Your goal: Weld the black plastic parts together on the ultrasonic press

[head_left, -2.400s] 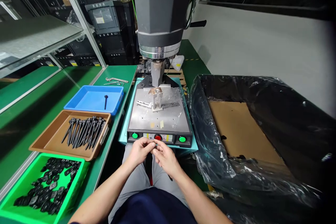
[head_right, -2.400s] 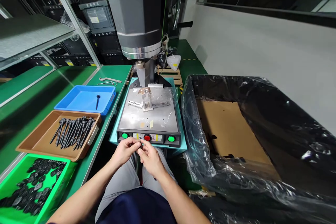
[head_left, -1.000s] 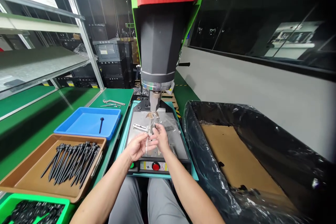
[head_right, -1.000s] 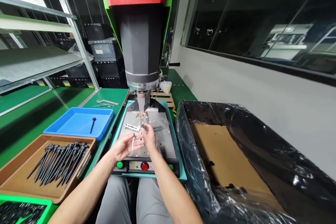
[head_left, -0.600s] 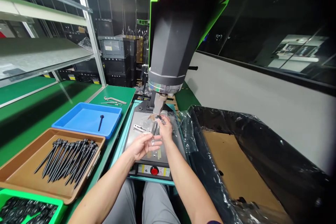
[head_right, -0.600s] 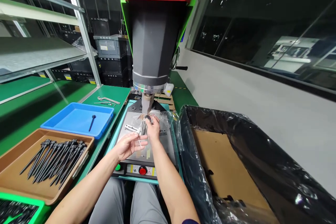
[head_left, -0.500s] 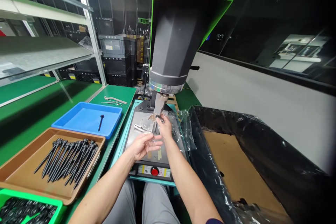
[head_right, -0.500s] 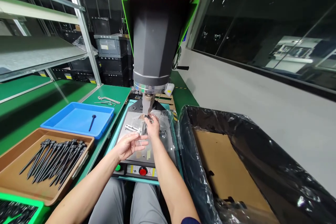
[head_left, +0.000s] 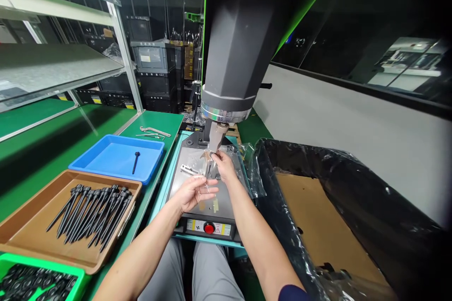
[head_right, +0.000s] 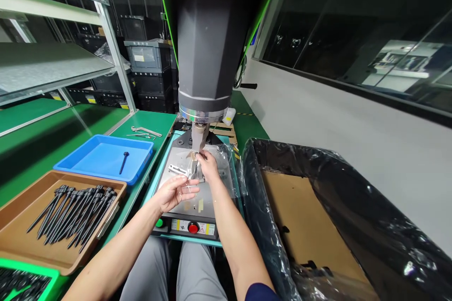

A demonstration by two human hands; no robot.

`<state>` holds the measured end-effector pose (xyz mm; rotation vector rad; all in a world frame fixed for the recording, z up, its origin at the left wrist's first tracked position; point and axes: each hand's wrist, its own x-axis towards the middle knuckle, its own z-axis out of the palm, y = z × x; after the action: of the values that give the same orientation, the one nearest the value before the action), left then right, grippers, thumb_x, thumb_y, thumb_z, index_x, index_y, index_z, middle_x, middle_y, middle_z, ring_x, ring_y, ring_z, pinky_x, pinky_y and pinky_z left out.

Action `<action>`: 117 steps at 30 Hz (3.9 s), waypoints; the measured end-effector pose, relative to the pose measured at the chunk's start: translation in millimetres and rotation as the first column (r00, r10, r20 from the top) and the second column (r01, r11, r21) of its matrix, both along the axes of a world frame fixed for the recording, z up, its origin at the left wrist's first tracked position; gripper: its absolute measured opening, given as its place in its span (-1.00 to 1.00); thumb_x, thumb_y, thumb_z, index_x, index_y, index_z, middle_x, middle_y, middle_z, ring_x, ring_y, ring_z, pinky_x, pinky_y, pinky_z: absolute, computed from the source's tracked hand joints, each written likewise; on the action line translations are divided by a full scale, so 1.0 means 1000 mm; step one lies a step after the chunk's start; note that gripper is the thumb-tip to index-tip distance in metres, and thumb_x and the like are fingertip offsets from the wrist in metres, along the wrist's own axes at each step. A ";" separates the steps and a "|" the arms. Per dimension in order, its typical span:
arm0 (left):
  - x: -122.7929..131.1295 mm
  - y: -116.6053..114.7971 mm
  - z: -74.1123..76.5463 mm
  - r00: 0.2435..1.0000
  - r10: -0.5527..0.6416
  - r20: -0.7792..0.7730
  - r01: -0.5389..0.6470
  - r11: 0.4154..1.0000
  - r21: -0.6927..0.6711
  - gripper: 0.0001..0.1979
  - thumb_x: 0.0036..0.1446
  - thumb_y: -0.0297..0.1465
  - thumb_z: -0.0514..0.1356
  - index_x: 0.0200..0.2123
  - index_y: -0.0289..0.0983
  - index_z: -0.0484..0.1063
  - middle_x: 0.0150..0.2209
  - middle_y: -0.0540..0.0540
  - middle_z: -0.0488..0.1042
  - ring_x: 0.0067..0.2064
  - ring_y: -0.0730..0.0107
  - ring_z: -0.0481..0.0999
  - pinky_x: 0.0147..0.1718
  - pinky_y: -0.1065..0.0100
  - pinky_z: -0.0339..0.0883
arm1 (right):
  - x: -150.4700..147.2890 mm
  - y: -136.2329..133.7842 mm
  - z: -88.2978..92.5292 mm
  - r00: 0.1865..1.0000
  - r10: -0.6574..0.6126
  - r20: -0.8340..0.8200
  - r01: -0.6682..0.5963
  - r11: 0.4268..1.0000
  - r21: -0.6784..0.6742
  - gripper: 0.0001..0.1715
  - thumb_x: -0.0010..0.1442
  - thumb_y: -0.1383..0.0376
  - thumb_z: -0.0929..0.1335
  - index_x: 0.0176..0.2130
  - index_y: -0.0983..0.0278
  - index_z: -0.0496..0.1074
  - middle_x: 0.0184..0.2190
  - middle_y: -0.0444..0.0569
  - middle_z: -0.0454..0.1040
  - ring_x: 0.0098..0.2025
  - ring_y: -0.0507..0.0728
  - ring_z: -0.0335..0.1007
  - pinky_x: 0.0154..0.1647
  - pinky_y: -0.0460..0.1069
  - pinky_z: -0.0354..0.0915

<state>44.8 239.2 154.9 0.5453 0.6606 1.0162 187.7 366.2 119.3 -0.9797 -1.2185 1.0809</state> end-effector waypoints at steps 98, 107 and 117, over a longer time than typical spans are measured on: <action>-0.007 0.105 -0.001 0.649 0.461 -0.605 -0.372 0.886 0.275 -0.64 -0.06 -0.13 0.31 -0.51 -0.28 0.30 -0.67 0.06 0.28 -0.66 0.51 0.30 -0.67 0.45 0.04 | 0.098 -0.208 -0.096 0.975 -0.177 -0.138 0.087 0.863 -0.497 -0.50 -0.10 0.12 0.51 -0.19 0.30 0.44 -0.44 -0.04 0.50 -0.51 0.06 0.37 -0.56 -0.07 0.24; -0.065 0.013 -0.024 0.329 0.679 -0.656 -0.446 0.724 0.526 -0.54 0.04 -0.07 0.21 -0.11 -0.29 0.43 -0.33 -0.10 0.50 -0.36 0.36 0.50 -0.38 0.36 0.36 | 0.131 -0.227 -0.153 0.709 -0.466 0.529 0.589 0.804 -0.080 -0.26 0.02 -0.09 0.33 0.05 0.32 0.35 -0.01 0.22 0.35 -0.08 0.31 0.39 -0.15 0.14 0.38; -0.092 -0.107 -0.154 0.120 0.519 -0.846 -0.197 0.848 0.492 -0.44 -0.02 -0.10 0.26 0.04 -0.21 0.36 0.04 -0.22 0.42 0.08 -0.02 0.44 0.04 0.04 0.33 | 0.131 -0.222 -0.179 0.626 -0.421 0.657 0.580 0.814 -0.031 -0.13 0.03 -0.18 0.30 0.12 0.36 0.30 0.03 0.26 0.33 0.13 0.43 0.25 0.07 0.22 0.25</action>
<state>-47.7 132.6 0.9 1.3811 1.9446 1.1544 318.7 144.5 -59.7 -1.8579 -1.2102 0.4377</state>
